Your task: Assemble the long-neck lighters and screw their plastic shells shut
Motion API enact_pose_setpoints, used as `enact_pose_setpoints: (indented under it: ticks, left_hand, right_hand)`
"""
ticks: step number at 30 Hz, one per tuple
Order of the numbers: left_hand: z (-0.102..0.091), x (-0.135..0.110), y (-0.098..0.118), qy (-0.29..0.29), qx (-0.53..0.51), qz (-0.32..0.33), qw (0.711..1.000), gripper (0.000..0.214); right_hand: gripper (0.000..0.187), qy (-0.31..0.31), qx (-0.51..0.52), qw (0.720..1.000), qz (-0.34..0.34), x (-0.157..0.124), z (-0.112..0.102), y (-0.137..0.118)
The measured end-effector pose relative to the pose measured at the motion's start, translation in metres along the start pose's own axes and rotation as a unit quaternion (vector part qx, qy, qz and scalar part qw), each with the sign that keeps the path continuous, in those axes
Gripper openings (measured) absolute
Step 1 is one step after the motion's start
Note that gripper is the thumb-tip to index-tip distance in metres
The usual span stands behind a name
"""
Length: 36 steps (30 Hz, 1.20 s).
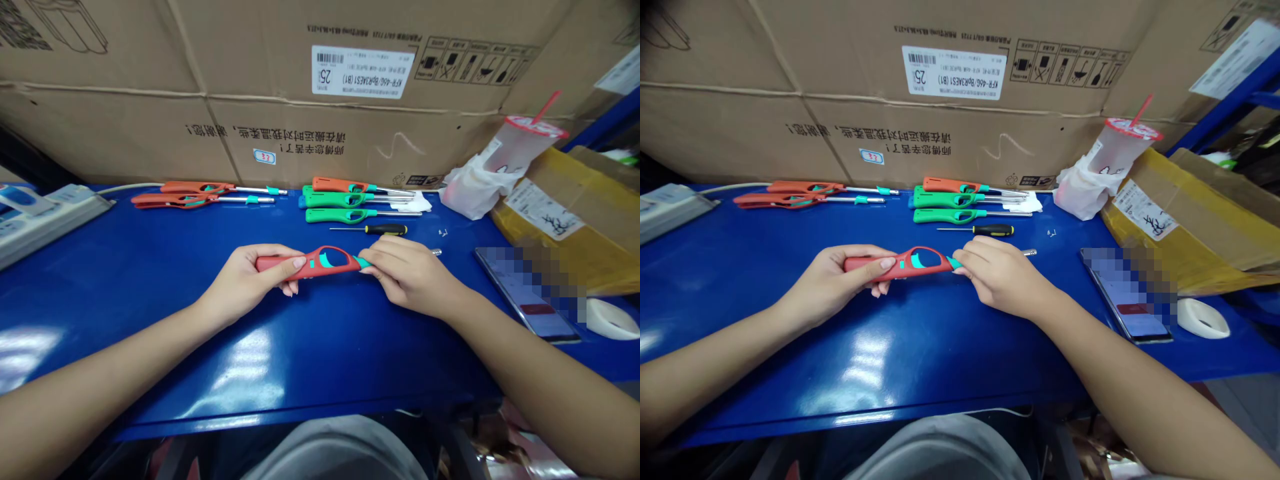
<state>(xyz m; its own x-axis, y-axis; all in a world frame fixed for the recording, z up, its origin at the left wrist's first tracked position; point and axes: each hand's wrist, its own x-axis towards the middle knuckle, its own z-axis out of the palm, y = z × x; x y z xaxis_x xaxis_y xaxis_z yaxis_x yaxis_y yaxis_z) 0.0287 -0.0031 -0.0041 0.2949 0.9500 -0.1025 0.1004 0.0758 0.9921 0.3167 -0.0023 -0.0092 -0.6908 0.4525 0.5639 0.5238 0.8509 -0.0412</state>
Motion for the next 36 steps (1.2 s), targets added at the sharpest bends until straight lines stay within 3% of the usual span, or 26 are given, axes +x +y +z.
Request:
enact_pose_setpoints:
  ticks: [18,25,29,36]
  left_hand:
    - [0.003,-0.004,0.002,0.005,0.025,0.045,0.999,0.025]
    - [0.001,0.009,-0.002,-0.002,0.015,0.016,1.000,0.036]
    - [-0.001,0.013,-0.007,0.020,-0.066,0.002,0.998,0.052]
    - [-0.005,0.009,-0.007,0.007,-0.064,0.042,0.997,0.043]
  right_hand:
    - [0.016,-0.004,0.001,1.000,-0.008,-0.001,0.003,-0.005]
    - [0.015,-0.070,0.078,0.989,0.100,-0.001,0.011,0.006]
    - [0.018,-0.078,0.086,0.979,0.168,0.001,0.005,0.011]
    - [0.019,-0.038,0.072,0.986,0.146,-0.003,-0.005,0.027]
